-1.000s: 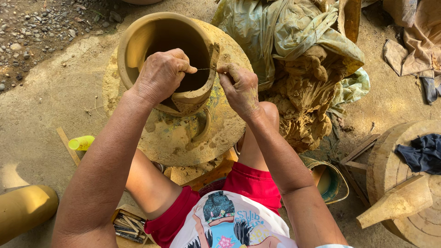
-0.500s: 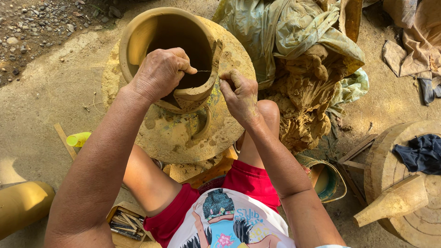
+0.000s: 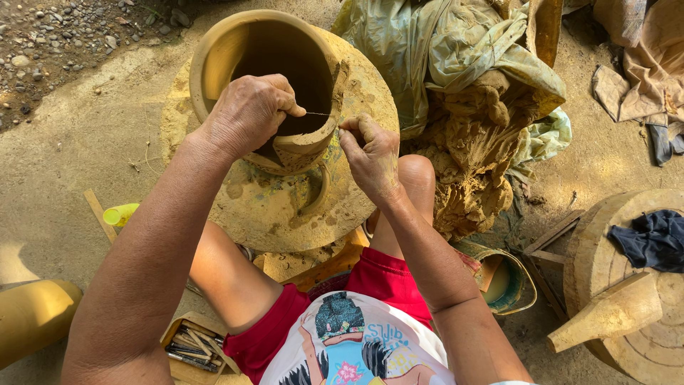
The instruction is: The person shapes a clay vessel on a potter's wheel using hands and a thin wire tool to trim edges.
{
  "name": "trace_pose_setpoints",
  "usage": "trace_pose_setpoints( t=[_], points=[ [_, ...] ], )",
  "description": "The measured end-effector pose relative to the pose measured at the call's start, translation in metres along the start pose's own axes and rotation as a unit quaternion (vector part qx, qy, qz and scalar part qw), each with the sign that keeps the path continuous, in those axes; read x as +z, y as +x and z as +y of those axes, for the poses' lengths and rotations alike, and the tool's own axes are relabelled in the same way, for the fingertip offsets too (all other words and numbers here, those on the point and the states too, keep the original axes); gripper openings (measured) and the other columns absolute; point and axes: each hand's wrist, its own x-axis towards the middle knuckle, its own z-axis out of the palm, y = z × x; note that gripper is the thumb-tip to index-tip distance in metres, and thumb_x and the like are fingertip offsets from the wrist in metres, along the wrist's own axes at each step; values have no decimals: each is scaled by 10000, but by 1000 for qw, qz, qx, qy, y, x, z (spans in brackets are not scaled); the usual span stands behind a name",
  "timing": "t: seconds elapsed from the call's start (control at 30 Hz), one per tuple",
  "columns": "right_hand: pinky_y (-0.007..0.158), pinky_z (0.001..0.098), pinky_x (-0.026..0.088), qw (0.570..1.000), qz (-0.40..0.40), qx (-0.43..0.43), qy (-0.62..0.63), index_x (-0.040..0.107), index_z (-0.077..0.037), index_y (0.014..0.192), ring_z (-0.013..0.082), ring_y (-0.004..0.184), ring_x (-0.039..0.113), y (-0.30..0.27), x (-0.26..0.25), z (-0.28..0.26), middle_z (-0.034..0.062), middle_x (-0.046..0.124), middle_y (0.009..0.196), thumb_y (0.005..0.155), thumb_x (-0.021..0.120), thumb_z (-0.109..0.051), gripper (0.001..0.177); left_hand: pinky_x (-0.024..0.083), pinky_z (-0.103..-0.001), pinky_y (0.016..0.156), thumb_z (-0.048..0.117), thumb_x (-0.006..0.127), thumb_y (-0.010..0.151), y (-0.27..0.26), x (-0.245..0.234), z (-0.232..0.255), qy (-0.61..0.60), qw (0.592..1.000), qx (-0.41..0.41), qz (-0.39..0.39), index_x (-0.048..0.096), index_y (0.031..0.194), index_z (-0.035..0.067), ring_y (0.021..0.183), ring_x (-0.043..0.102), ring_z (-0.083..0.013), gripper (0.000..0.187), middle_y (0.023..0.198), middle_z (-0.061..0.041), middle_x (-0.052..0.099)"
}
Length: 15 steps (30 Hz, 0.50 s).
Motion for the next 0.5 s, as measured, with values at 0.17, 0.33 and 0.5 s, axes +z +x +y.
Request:
trace_pose_setpoints(
  t=[0.17, 0.33, 0.5],
  points=[
    [539, 217, 473, 1000, 1, 10, 22, 738, -2, 993, 15, 615, 557, -4, 3, 1, -11, 676, 721, 960, 695, -50, 72, 602, -331, 804, 65, 749, 909, -1, 0, 0, -2, 1000, -7, -10, 825, 941, 150, 883, 739, -190, 118, 1003, -21, 754],
    [550, 209, 474, 999, 2, 8, 38, 740, 9, 992, 9, 632, 556, -7, 4, 1, -10, 677, 736, 964, 694, -45, 76, 601, -328, 815, 61, 750, 905, -3, -1, -2, -13, 1000, -9, -12, 825, 939, 153, 886, 739, -193, 124, 1008, -26, 753],
    [542, 204, 466, 999, 5, 29, 45, 745, 11, 995, 4, 619, 553, -11, 7, -3, -12, 680, 718, 960, 696, -49, 85, 591, -337, 849, 55, 748, 898, -7, -6, -1, -4, 1000, -13, -15, 832, 948, 172, 898, 737, -195, 153, 1012, -17, 757]
  ],
)
